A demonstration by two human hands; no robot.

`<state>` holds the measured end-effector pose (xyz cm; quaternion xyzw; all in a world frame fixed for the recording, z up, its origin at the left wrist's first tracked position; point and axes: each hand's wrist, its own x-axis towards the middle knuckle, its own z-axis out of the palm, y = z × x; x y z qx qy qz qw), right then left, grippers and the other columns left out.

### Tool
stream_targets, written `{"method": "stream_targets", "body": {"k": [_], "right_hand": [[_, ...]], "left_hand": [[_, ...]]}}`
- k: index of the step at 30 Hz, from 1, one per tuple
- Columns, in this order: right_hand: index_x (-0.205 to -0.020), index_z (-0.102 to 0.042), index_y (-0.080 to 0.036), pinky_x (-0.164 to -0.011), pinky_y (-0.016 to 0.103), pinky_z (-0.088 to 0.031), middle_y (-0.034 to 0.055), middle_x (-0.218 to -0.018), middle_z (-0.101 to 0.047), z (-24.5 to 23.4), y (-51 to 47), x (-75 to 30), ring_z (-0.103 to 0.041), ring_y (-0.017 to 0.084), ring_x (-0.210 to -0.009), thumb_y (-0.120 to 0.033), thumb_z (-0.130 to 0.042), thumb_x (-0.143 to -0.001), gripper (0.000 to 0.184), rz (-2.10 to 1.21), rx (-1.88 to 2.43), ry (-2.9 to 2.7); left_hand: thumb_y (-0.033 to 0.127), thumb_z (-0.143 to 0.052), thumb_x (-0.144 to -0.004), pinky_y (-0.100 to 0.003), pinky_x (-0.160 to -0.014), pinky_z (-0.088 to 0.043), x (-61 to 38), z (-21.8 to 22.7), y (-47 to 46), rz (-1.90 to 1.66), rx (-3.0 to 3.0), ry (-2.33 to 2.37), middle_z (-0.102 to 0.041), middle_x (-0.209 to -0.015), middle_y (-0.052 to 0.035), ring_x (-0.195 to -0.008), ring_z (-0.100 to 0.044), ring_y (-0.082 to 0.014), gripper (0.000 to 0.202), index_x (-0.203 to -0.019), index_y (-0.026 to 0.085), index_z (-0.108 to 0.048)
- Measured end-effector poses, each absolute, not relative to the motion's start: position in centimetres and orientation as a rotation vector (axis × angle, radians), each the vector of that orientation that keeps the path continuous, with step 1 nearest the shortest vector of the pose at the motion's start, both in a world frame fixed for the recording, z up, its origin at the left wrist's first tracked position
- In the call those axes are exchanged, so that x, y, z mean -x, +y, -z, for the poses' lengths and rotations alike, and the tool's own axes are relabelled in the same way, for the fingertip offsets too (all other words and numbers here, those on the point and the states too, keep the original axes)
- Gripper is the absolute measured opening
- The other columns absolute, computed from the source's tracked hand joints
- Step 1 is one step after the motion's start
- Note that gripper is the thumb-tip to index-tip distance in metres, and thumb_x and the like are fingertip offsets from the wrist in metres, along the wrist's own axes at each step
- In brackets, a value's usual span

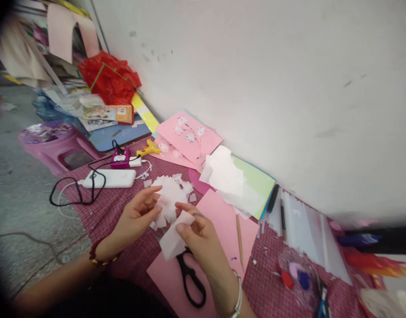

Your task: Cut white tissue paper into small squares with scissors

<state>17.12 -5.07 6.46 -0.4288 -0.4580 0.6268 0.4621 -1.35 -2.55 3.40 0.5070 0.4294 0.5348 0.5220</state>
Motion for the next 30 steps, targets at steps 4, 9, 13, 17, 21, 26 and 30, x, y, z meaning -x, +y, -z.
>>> {"method": "stream_targets", "body": {"k": [4,9,13,17,21,26,30], "right_hand": [[-0.090,-0.075,-0.026,-0.075,0.033,-0.056,0.0034,-0.110,-0.070,-5.6,-4.9,-16.1,-0.068,0.020,-0.084,-0.037,-0.079,-0.071,0.022,-1.694,0.948,-0.977],[-0.077,-0.073,-0.023,-0.077,0.031,-0.054,0.0016,-0.084,-0.068,-4.6,-4.5,-15.7,-0.062,0.019,-0.081,-0.034,-0.077,-0.072,0.012,-1.596,0.921,-0.942],[-0.075,-0.072,-0.022,-0.073,0.030,-0.053,0.0008,-0.078,-0.066,-4.2,-4.4,-15.6,-0.060,0.018,-0.076,-0.030,-0.076,-0.072,0.009,-1.535,0.979,-0.950],[-0.075,-0.073,-0.021,-0.075,0.030,-0.052,0.0010,-0.079,-0.066,-4.0,-4.3,-15.7,-0.059,0.018,-0.077,-0.027,-0.073,-0.073,0.006,-1.457,1.063,-1.008],[-0.075,-0.073,-0.019,-0.076,0.030,-0.050,0.0023,-0.080,-0.067,-4.2,-4.2,-15.9,-0.059,0.019,-0.079,-0.024,-0.070,-0.075,0.006,-1.355,1.127,-1.121],[-0.068,-0.071,-0.019,-0.073,0.030,-0.048,0.0017,-0.076,-0.065,-4.6,-4.1,-16.0,-0.059,0.019,-0.077,-0.022,-0.067,-0.077,0.010,-1.300,1.133,-1.197],[-0.063,-0.069,-0.019,-0.074,0.031,-0.048,0.0020,-0.075,-0.068,-4.8,-4.1,-16.1,-0.061,0.019,-0.077,-0.021,-0.064,-0.079,0.017,-1.219,1.191,-1.250]], "left_hand": [[0.023,-0.062,-0.087,-0.020,-0.057,-0.045,0.7,-2.8,-3.6,-1.111,-1.257,1.005,-0.064,-0.098,-0.0043,-0.066,-0.057,-0.0093,0.047,-0.132,0.023,-0.051],[0.022,-0.059,-0.088,-0.022,-0.062,-0.046,0.5,-1.7,-4.0,-1.139,-1.389,1.023,-0.064,-0.086,-0.0020,-0.070,-0.058,-0.0116,0.023,-0.111,0.021,-0.059],[0.021,-0.055,-0.089,-0.025,-0.070,-0.046,0.5,-2.3,-3.8,-1.180,-1.514,0.937,-0.063,-0.086,-0.0030,-0.077,-0.058,-0.0140,0.010,-0.081,0.019,-0.059],[0.033,-0.053,-0.091,-0.029,-0.076,-0.046,0.8,-2.9,-3.6,-1.093,-1.431,0.834,-0.064,-0.093,-0.0064,-0.086,-0.059,-0.0186,0.019,-0.085,0.018,-0.064],[0.038,-0.067,-0.081,-0.028,-0.074,-0.044,0.7,-2.1,-3.4,-1.084,-1.425,0.820,-0.062,-0.086,-0.0043,-0.081,-0.056,-0.0178,0.021,-0.085,0.018,-0.064],[0.027,-0.066,-0.082,-0.026,-0.073,-0.042,0.3,-1.8,-3.1,-1.091,-1.477,0.880,-0.057,-0.076,-0.0010,-0.075,-0.054,-0.0142,0.015,-0.072,0.018,-0.060],[0.029,-0.065,-0.084,-0.028,-0.079,-0.044,0.1,-2.3,-3.1,-1.121,-1.445,0.872,-0.060,-0.088,-0.0039,-0.084,-0.056,-0.0154,0.020,-0.069,0.017,-0.060]]}}
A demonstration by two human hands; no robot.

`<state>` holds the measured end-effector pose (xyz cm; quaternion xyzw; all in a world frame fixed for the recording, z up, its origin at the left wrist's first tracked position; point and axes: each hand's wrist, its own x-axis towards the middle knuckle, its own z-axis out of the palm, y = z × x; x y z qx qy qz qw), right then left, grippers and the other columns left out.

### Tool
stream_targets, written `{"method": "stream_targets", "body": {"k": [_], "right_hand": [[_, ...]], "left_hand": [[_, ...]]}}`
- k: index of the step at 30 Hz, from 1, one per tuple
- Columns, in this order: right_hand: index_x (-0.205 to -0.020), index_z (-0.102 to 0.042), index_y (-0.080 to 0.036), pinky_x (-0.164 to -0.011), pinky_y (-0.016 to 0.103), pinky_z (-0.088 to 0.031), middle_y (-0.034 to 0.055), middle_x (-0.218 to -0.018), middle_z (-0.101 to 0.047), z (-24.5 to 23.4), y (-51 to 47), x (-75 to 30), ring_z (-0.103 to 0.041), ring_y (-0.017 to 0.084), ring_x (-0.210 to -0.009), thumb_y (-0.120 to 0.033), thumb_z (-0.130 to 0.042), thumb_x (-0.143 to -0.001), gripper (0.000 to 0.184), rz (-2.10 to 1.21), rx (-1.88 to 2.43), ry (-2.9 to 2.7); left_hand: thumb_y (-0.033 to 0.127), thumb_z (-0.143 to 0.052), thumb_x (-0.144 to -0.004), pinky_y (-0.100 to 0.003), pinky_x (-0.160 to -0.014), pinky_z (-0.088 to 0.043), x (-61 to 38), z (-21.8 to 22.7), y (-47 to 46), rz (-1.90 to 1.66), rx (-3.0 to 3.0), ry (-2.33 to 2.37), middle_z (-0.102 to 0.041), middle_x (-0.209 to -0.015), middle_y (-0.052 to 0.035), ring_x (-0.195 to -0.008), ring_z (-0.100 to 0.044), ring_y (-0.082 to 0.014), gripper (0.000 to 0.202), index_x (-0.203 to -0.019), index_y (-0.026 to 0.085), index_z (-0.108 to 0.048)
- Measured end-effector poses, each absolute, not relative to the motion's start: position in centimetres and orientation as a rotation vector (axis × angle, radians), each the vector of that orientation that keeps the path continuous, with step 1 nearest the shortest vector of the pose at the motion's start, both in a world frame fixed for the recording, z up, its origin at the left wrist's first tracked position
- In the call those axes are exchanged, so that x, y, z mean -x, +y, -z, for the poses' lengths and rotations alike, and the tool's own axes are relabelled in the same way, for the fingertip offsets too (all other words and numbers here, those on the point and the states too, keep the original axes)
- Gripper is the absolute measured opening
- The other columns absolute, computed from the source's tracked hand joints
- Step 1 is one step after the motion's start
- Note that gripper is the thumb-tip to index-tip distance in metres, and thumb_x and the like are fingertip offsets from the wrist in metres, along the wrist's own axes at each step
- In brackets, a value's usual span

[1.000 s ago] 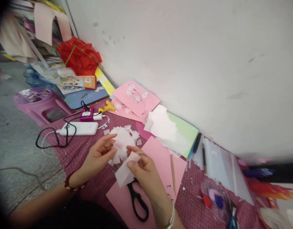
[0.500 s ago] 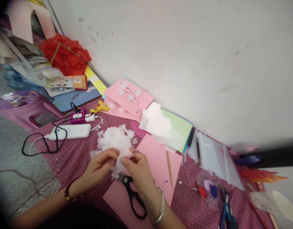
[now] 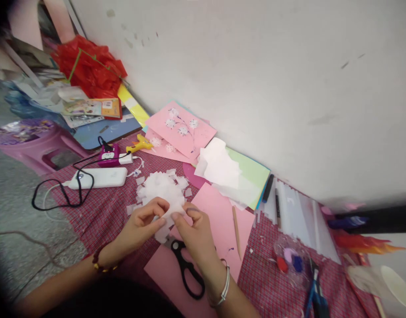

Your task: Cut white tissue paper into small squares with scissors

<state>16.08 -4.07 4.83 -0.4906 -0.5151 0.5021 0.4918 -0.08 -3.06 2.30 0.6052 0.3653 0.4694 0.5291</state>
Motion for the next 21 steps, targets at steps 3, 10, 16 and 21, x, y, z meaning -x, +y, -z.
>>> {"method": "stream_targets", "body": {"k": [3,10,16,21], "right_hand": [[-0.064,-0.070,-0.020,-0.078,0.033,-0.049,0.0028,-0.078,-0.071,-4.9,-3.9,-16.2,-0.064,0.020,-0.080,-0.022,-0.064,-0.080,0.018,-1.171,1.211,-1.272],[-0.084,-0.077,-0.023,-0.068,0.030,-0.052,0.0044,-0.088,-0.075,-5.7,-3.9,-19.7,-0.065,0.018,-0.076,-0.030,-0.066,-0.084,0.013,-1.175,1.238,-1.120],[-0.086,-0.075,-0.024,-0.065,0.038,-0.055,0.0078,-0.096,-0.073,-4.9,-3.6,-25.4,-0.066,0.022,-0.073,-0.035,-0.063,-0.084,0.016,-0.994,1.553,-1.269],[-0.115,-0.065,-0.017,-0.099,0.061,-0.041,0.0194,-0.126,-0.060,-2.9,-7.1,-26.7,-0.052,0.039,-0.121,-0.031,-0.060,-0.085,0.033,-0.214,1.784,-1.933]], "left_hand": [[0.032,-0.066,-0.083,-0.026,-0.074,-0.045,0.2,-2.3,-3.0,-1.104,-1.262,0.887,-0.061,-0.092,-0.0043,-0.083,-0.056,-0.0148,0.022,-0.069,0.016,-0.058],[0.028,-0.069,-0.079,-0.019,-0.052,-0.043,4.8,-3.7,-1.1,-1.386,-0.639,0.884,-0.058,-0.063,0.0032,-0.052,-0.049,-0.0074,0.021,-0.071,0.017,-0.052],[0.020,-0.069,-0.080,-0.012,-0.036,-0.024,8.2,-3.8,-1.7,-1.269,-0.534,0.899,-0.050,-0.054,0.0073,-0.035,-0.026,0.0007,0.023,-0.071,0.016,-0.048],[0.023,-0.074,-0.077,-0.011,-0.036,-0.024,7.9,-1.6,-2.5,-1.192,-0.491,0.970,-0.052,-0.054,0.0072,-0.034,-0.030,0.0010,0.021,-0.077,0.015,-0.054]]}}
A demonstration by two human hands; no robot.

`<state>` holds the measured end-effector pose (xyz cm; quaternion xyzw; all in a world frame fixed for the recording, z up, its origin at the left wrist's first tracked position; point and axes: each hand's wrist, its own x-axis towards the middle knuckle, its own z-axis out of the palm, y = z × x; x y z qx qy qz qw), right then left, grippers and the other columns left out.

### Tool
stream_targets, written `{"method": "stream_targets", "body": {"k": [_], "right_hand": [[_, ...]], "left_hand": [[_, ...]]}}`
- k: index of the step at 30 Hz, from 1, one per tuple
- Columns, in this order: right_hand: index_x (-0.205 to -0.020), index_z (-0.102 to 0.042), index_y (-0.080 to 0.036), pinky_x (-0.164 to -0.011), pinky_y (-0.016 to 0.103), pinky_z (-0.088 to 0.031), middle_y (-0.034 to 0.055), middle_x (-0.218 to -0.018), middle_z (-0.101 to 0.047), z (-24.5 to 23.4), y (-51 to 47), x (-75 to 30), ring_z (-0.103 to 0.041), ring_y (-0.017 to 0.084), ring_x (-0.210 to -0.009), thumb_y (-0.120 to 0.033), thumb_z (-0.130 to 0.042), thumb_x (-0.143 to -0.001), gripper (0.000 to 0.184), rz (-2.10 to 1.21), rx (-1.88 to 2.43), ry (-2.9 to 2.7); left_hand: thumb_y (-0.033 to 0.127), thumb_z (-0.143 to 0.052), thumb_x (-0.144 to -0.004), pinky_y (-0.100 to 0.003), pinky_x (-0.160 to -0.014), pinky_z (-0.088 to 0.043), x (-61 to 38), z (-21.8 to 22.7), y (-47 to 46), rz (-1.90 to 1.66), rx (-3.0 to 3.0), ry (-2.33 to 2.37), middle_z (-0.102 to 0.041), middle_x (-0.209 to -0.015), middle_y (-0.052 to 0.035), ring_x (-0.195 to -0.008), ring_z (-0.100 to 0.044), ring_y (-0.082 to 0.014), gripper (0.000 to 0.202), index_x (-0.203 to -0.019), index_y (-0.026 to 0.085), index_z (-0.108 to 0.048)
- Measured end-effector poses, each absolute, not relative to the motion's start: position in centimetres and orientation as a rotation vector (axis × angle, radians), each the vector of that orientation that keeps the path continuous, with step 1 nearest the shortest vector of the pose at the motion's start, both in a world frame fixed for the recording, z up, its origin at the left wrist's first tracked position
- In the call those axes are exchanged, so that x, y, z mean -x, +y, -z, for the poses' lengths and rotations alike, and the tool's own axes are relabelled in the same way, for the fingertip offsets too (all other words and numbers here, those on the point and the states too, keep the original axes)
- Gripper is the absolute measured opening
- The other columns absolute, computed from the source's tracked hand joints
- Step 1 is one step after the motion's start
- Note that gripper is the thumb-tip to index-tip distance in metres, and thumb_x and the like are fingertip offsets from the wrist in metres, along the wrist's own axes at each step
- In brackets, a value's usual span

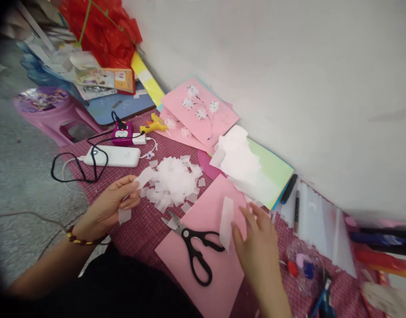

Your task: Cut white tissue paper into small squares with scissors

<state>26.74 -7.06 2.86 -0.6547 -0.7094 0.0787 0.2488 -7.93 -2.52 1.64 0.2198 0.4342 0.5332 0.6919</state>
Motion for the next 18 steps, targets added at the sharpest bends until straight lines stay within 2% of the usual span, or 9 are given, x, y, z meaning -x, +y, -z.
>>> {"method": "stream_targets", "body": {"k": [2,4,6,8,13,16,18], "right_hand": [[-0.123,-0.058,-0.020,-0.093,0.051,-0.050,0.0158,-0.118,-0.063,-2.0,-9.8,-25.8,-0.061,0.031,-0.110,-0.025,-0.054,-0.090,0.033,-0.370,1.668,-2.144],[-0.131,-0.053,-0.025,-0.091,0.044,-0.053,0.0118,-0.121,-0.064,-1.1,-12.3,-24.4,-0.062,0.028,-0.110,-0.018,-0.051,-0.091,0.041,-0.508,1.555,-2.335],[-0.137,-0.049,-0.026,-0.093,0.046,-0.053,0.0125,-0.127,-0.061,-0.2,-13.9,-23.0,-0.061,0.030,-0.114,-0.018,-0.052,-0.092,0.046,-0.495,1.579,-2.451],[-0.135,-0.052,-0.024,-0.090,0.050,-0.053,0.0147,-0.126,-0.062,0.6,-14.3,-22.0,-0.060,0.033,-0.113,-0.018,-0.054,-0.091,0.044,-0.389,1.619,-2.531],[-0.125,-0.060,-0.020,-0.077,0.051,-0.054,0.0167,-0.111,-0.065,1.2,-14.0,-21.2,-0.063,0.035,-0.097,-0.013,-0.056,-0.085,0.041,-0.217,1.701,-2.626],[-0.113,-0.065,-0.019,-0.071,0.051,-0.054,0.0137,-0.094,-0.067,0.9,-14.3,-20.9,-0.065,0.033,-0.083,-0.010,-0.058,-0.078,0.037,-0.263,1.785,-2.613],[-0.114,-0.065,-0.019,-0.070,0.050,-0.055,0.0126,-0.089,-0.068,0.6,-14.5,-20.9,-0.066,0.032,-0.078,-0.007,-0.056,-0.074,0.042,-0.346,1.832,-2.579]], "left_hand": [[0.024,-0.075,-0.075,-0.011,-0.035,-0.023,8.0,-1.1,-2.5,-1.185,-0.497,0.989,-0.053,-0.054,0.0072,-0.034,-0.031,0.0011,0.023,-0.076,0.015,-0.054],[0.024,-0.075,-0.074,-0.011,-0.035,-0.023,8.1,-0.8,-2.4,-1.200,-0.504,0.995,-0.053,-0.054,0.0073,-0.034,-0.031,0.0010,0.024,-0.074,0.015,-0.053],[0.023,-0.075,-0.074,-0.012,-0.036,-0.023,8.3,-0.6,-2.3,-1.220,-0.500,0.995,-0.052,-0.052,0.0078,-0.034,-0.031,0.0007,0.024,-0.074,0.016,-0.052],[0.021,-0.074,-0.074,-0.012,-0.036,-0.023,8.6,-0.6,-2.2,-1.242,-0.487,0.993,-0.051,-0.052,0.0081,-0.035,-0.030,0.0006,0.023,-0.073,0.016,-0.052],[0.019,-0.073,-0.075,-0.013,-0.037,-0.022,9.6,-0.5,-2.0,-1.269,-0.441,0.993,-0.050,-0.052,0.0078,-0.036,-0.029,0.0001,0.021,-0.074,0.016,-0.052],[0.018,-0.073,-0.075,-0.012,-0.037,-0.021,10.2,-0.4,-1.8,-1.271,-0.411,0.989,-0.048,-0.050,0.0083,-0.036,-0.028,0.0000,0.020,-0.074,0.017,-0.052],[0.018,-0.073,-0.075,-0.012,-0.038,-0.021,10.3,-0.3,-1.6,-1.269,-0.402,0.989,-0.047,-0.049,0.0087,-0.036,-0.028,-0.0002,0.021,-0.075,0.017,-0.052]]}}
